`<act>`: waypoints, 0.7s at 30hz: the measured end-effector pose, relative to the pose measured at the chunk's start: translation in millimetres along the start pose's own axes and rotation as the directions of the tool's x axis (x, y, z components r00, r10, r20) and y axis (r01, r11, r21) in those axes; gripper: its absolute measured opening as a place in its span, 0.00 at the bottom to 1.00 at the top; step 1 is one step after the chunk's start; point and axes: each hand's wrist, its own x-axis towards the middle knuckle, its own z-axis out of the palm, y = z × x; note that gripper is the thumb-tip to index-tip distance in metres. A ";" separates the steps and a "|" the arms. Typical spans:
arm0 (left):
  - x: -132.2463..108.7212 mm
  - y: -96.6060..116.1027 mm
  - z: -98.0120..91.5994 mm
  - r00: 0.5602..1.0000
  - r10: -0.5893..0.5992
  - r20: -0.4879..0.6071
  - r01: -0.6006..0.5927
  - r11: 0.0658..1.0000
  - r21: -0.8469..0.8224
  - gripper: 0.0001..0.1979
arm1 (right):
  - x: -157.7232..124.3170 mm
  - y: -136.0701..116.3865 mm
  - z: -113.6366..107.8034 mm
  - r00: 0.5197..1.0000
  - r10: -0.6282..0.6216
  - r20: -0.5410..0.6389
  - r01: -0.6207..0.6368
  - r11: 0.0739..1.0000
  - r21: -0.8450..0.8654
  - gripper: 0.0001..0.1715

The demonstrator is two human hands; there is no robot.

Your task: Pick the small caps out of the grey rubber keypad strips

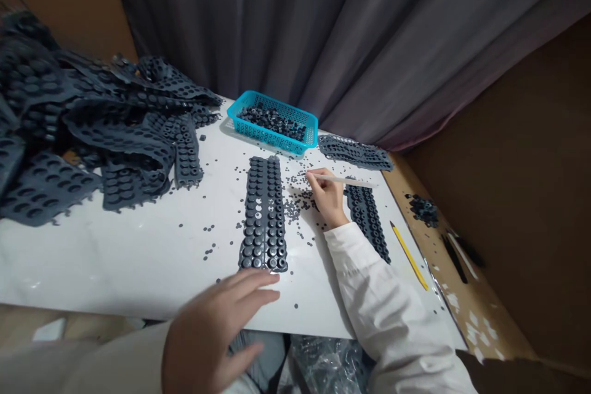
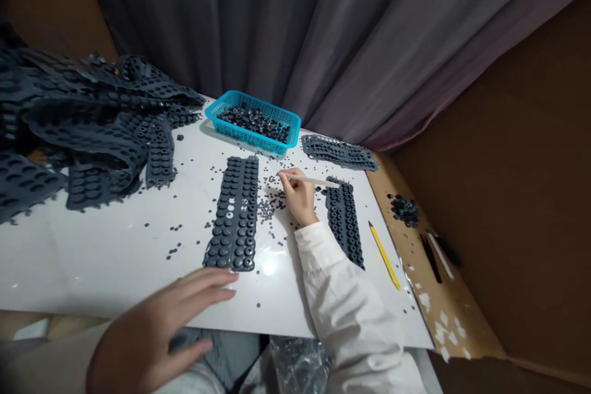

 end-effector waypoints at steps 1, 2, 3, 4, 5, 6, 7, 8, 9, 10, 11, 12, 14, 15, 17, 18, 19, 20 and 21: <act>13.2 -5.2 -12.3 1.000 0.003 -0.013 -0.003 1.000 -0.013 0.21 | -3.1 -3.1 1.6 1.000 0.018 0.020 -0.019 0.999 0.031 0.14; 30.1 -12.8 -23.8 1.000 0.010 0.007 -0.010 1.000 -0.019 0.16 | -6.4 -5.7 3.5 0.998 0.035 0.048 -0.038 0.997 0.065 0.14; 49.9 -22.5 -33.2 0.999 0.018 0.046 -0.017 1.000 -0.014 0.13 | -9.6 -7.7 5.4 0.995 0.051 0.082 -0.059 0.993 0.098 0.13; 71.3 -33.8 -39.8 0.998 0.010 0.068 -0.010 1.000 0.007 0.11 | -12.5 -9.0 7.2 0.992 0.067 0.111 -0.081 0.988 0.130 0.13; 92.8 -46.0 -43.1 0.998 -0.033 0.054 0.030 0.999 0.042 0.09 | -15.0 -9.5 8.8 0.987 0.083 0.135 -0.104 0.982 0.159 0.13; 113.0 -58.4 -43.3 0.998 -0.045 0.045 0.042 0.997 0.072 0.09 | -17.0 -9.4 10.1 0.984 0.099 0.151 -0.126 0.975 0.185 0.12; 130.7 -70.3 -40.8 0.997 -0.057 0.059 0.051 0.994 0.100 0.08 | -18.6 -8.9 11.0 0.980 0.115 0.161 -0.147 0.967 0.207 0.12; 145.4 -81.0 -36.5 0.995 -0.073 0.071 0.064 0.991 0.121 0.08 | -19.9 -8.1 11.5 0.977 0.130 0.168 -0.167 0.960 0.226 0.11; 156.5 -90.2 -31.3 0.994 -0.084 0.070 0.074 0.989 0.132 0.08 | -21.0 -7.3 11.6 0.974 0.143 0.176 -0.184 0.953 0.242 0.11; 164.4 -97.7 -26.2 0.993 -0.087 0.074 0.076 0.988 0.137 0.08 | -21.9 -6.6 11.6 0.971 0.154 0.185 -0.199 0.946 0.255 0.11; 169.2 -103.5 -21.7 0.993 -0.083 0.079 0.072 0.988 0.136 0.08 | -22.7 -6.2 11.4 0.967 0.163 0.196 -0.212 0.941 0.265 0.11; 171.6 -107.9 -18.2 0.993 -0.071 0.089 0.060 0.990 0.129 0.08 | -23.5 -6.0 11.2 0.964 0.169 0.207 -0.223 0.936 0.272 0.11; 172.2 -112.9 -14.6 0.992 -0.044 0.115 0.031 0.994 0.108 0.09 | -24.9 -6.2 11.2 0.957 0.182 0.226 -0.242 0.930 0.277 0.11; 171.5 -114.1 -14.0 0.992 -0.034 0.124 0.022 0.995 0.096 0.09 | -25.4 -6.6 11.4 0.955 0.184 0.231 -0.245 0.930 0.275 0.11; 170.4 -115.1 -13.6 0.992 -0.028 0.121 0.018 0.997 0.077 0.09 | -26.1 -7.5 12.0 0.961 0.154 0.230 -0.215 0.938 0.273 0.10; 170.2 -115.1 -13.4 0.993 -0.031 0.110 0.023 0.997 0.070 0.09 | -26.2 -8.1 12.1 0.965 0.129 0.229 -0.192 0.941 0.278 0.09; 170.3 -114.9 -12.9 0.995 -0.035 0.098 0.029 0.998 0.062 0.09 | -26.3 -8.7 12.0 0.967 0.105 0.233 -0.172 0.942 0.289 0.09; 170.7 -114.7 -12.2 0.995 -0.039 0.088 0.035 0.998 0.053 0.09 | -26.3 -9.4 11.8 0.966 0.089 0.242 -0.162 0.940 0.301 0.09; 171.1 -114.6 -11.3 0.996 -0.046 0.079 0.043 0.998 0.046 0.09 | -26.3 -10.1 11.3 0.962 0.084 0.258 -0.165 0.935 0.313 0.09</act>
